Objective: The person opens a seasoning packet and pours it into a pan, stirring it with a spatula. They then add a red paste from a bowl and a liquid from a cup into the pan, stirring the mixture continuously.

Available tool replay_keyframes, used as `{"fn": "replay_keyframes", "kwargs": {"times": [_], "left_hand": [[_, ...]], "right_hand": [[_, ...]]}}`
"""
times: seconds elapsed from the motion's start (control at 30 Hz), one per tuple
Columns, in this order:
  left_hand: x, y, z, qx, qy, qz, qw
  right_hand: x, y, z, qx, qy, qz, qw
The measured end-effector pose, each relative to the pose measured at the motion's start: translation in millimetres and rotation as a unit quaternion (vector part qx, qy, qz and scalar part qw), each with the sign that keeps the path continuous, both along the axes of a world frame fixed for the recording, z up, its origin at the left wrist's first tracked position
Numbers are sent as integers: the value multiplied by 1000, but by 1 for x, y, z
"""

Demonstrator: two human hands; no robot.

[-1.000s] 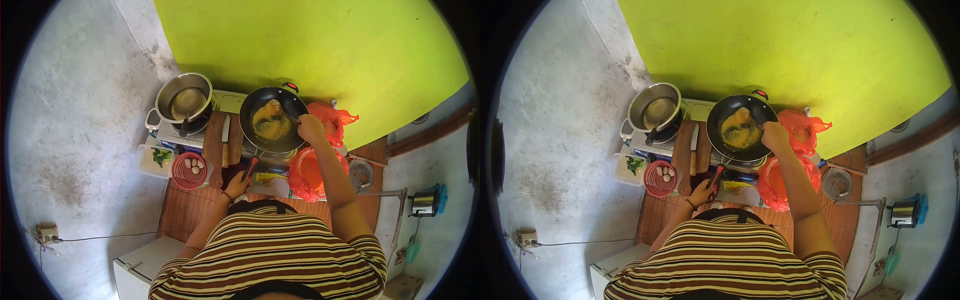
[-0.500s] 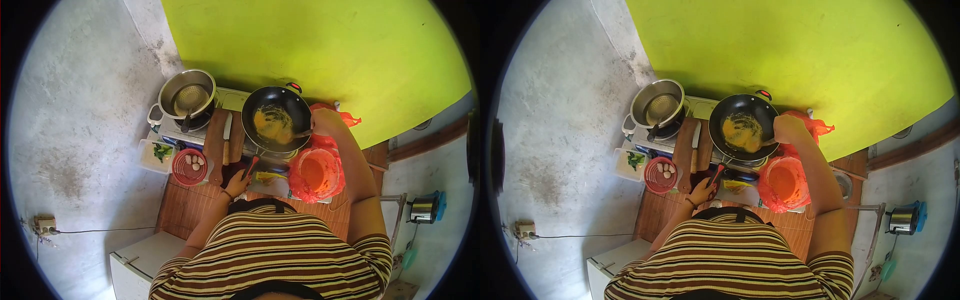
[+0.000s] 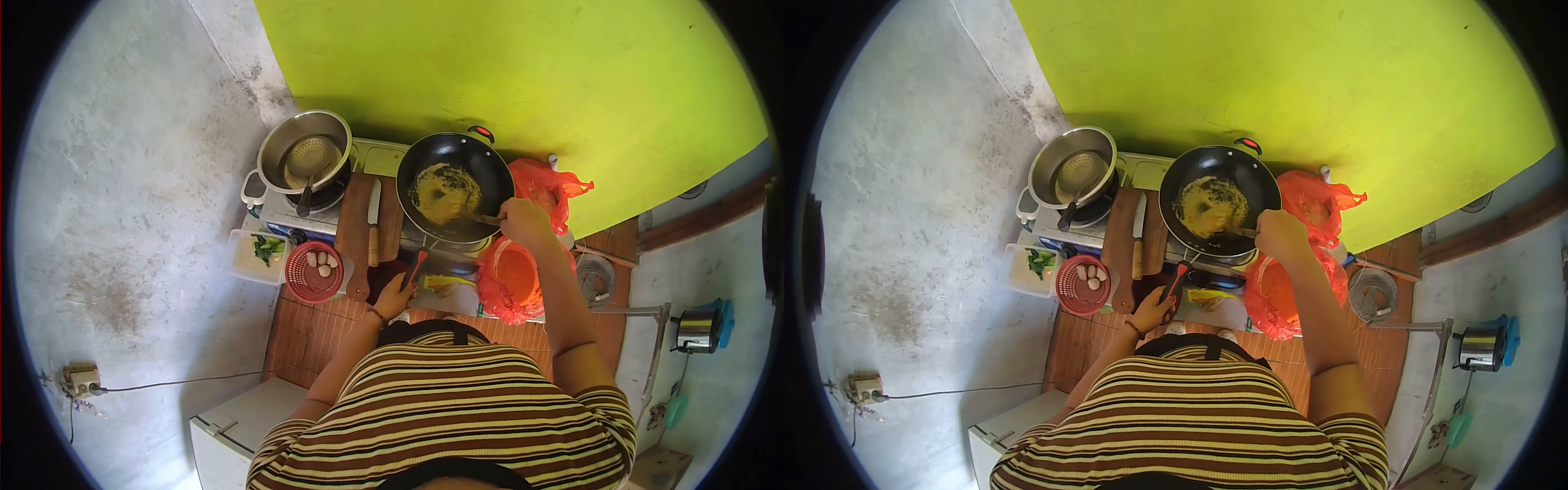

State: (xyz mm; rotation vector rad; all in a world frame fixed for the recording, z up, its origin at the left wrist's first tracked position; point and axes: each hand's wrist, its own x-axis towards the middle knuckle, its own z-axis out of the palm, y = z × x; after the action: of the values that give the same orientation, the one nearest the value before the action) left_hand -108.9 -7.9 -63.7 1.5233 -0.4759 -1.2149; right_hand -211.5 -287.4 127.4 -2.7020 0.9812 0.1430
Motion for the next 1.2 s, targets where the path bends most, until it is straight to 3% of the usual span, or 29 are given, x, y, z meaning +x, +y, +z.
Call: {"fn": "replay_keyframes", "kwargs": {"times": [0.07,0.17,0.27,0.47,0.57,0.67,0.77,0.87,0.97,1.07,1.2], "left_hand": [[0,0,-6,6,-3,-6,1000],[4,-3,20,33,13,-35,999],[6,-2,21,38,18,-48,998],[6,1,7,8,32,-41,999],[9,0,15,20,35,-53,998],[9,0,12,14,43,-50,998],[11,2,14,10,54,-55,997],[9,3,2,-1,67,-46,997],[13,1,12,9,63,-65,996],[13,1,4,4,60,-63,996],[12,2,6,0,76,-53,996]], "right_hand": [[0,7,-1,-44,11,-59,997],[9,1,-51,-6,-74,-77,994],[7,13,-38,44,-62,-32,997],[-15,19,-1,-63,11,-78,995],[-10,14,-48,-19,-114,-72,991],[-24,0,-71,23,-13,-39,999],[-47,-9,-55,100,-43,-62,992],[-62,-27,-68,8,-136,-65,989],[-40,-26,-66,-53,-156,-94,982],[-8,-13,-64,-81,-129,-120,981],[10,5,-61,-71,-137,-45,987]]}}
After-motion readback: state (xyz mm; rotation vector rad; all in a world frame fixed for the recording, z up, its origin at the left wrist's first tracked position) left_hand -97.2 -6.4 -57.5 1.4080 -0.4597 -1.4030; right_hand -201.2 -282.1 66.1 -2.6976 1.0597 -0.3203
